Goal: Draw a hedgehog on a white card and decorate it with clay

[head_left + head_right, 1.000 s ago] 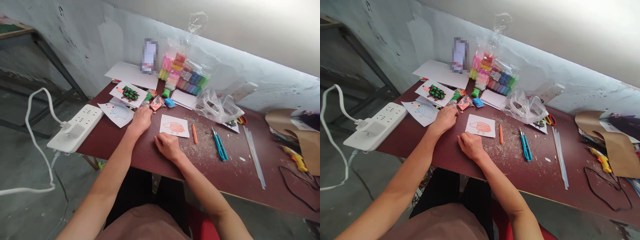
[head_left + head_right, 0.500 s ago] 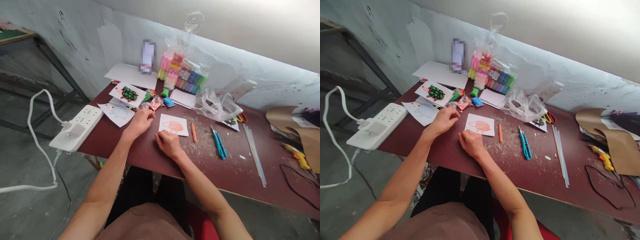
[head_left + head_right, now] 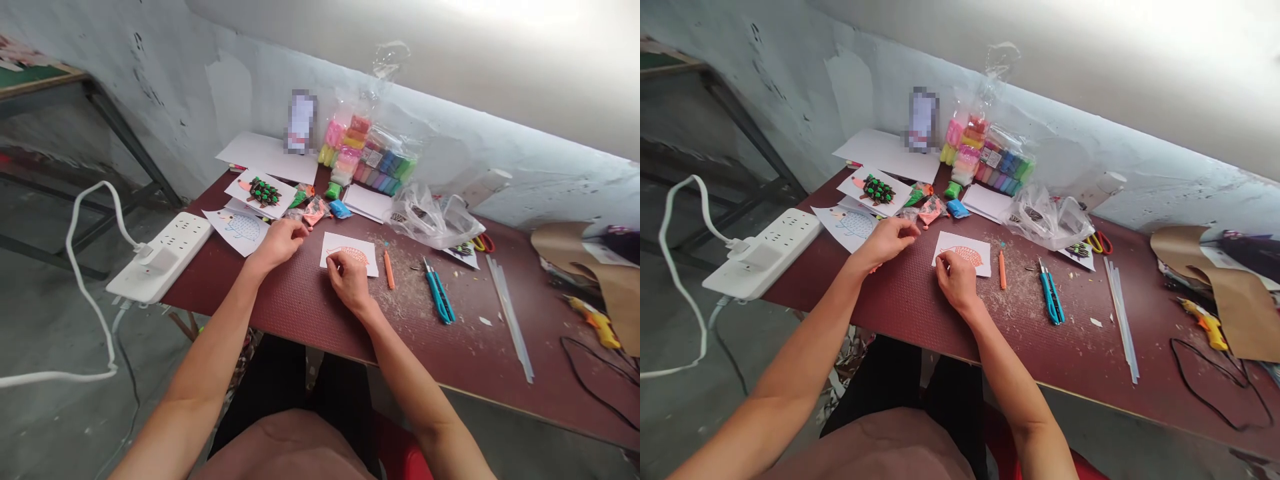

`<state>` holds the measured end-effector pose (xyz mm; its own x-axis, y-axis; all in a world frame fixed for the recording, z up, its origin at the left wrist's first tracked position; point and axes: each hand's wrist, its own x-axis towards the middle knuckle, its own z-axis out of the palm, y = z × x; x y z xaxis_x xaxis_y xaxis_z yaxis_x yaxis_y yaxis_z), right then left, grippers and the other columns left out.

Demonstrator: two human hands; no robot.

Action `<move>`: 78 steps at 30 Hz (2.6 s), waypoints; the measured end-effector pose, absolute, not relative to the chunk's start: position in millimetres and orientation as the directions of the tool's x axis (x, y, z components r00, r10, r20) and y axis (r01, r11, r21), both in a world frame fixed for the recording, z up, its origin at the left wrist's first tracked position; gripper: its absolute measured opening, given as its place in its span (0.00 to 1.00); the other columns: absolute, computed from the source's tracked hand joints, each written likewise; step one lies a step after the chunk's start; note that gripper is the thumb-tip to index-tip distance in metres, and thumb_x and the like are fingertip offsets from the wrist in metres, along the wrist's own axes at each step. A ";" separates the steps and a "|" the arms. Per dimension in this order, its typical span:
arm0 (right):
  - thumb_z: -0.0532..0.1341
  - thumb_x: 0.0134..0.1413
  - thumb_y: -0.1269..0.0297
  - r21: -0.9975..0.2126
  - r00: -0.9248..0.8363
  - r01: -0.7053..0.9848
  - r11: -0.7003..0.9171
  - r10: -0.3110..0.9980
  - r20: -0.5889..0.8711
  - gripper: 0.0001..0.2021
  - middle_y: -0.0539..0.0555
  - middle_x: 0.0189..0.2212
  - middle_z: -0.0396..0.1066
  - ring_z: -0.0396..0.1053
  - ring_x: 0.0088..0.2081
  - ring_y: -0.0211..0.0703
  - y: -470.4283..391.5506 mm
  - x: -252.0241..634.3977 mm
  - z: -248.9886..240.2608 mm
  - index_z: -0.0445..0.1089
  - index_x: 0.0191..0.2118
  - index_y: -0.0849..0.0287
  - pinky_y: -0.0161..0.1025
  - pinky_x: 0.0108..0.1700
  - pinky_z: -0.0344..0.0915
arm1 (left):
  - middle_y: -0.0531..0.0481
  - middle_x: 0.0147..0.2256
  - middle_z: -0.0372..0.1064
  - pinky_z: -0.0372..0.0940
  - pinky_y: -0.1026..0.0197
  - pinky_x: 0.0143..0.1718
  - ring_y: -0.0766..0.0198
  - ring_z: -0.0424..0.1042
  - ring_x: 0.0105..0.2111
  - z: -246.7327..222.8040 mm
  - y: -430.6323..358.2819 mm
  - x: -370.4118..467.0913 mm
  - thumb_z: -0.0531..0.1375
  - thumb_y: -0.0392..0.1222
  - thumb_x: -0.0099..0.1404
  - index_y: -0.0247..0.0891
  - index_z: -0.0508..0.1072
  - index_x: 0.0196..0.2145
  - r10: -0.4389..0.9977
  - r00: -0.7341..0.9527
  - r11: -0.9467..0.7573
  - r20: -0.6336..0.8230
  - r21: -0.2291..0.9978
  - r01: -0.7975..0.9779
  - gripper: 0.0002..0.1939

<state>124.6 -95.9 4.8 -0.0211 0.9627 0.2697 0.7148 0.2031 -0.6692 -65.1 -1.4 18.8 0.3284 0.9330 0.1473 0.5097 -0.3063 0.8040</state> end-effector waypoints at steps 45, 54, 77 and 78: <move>0.57 0.62 0.62 -0.789 0.184 0.610 0.071 0.956 0.228 0.08 0.48 0.23 0.70 0.67 0.24 0.38 -29.0 140.0 22.3 0.64 0.30 0.54 0.37 0.32 0.62 | 0.41 0.42 0.77 0.71 0.54 0.44 0.51 0.76 0.44 -3.7 -15.5 -71.0 0.62 0.33 0.70 0.38 0.81 0.36 0.948 0.222 -0.306 0.227 0.460 0.834 0.07; 0.62 0.58 0.53 -0.920 0.258 0.377 0.105 0.942 0.213 0.13 0.45 0.21 0.66 0.64 0.20 0.35 -56.8 141.0 14.6 0.63 0.28 0.54 0.33 0.22 0.60 | 0.38 0.49 0.77 0.72 0.51 0.53 0.54 0.76 0.49 10.1 -17.7 -56.7 0.61 0.40 0.74 0.34 0.79 0.52 0.923 0.147 -0.378 0.356 0.766 0.519 0.13; 0.71 0.47 0.46 -0.982 0.002 0.187 0.013 1.000 0.014 0.20 0.46 0.25 0.68 0.62 0.22 0.32 -61.3 154.8 25.6 0.68 0.32 0.56 0.33 0.24 0.59 | 0.52 0.25 0.74 0.76 0.64 0.27 0.68 0.76 0.24 14.3 5.7 -13.0 0.69 0.36 0.66 0.30 0.77 0.38 0.871 0.490 0.130 -0.017 0.972 -0.198 0.07; 0.71 0.47 0.46 -0.981 -0.014 0.194 0.010 1.000 0.007 0.19 0.46 0.24 0.68 0.62 0.22 0.32 -61.4 154.8 25.0 0.67 0.31 0.56 0.33 0.24 0.59 | 0.52 0.25 0.73 0.75 0.65 0.26 0.68 0.75 0.23 13.8 5.7 -13.4 0.69 0.35 0.67 0.30 0.77 0.38 0.869 0.494 0.121 -0.014 0.975 -0.185 0.06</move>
<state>154.8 -61.4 25.0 -0.0137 0.9999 0.0071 0.1939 0.0096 -0.9810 -13.4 5.7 13.8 0.4942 0.8692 -0.0145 -0.1847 0.1212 0.9753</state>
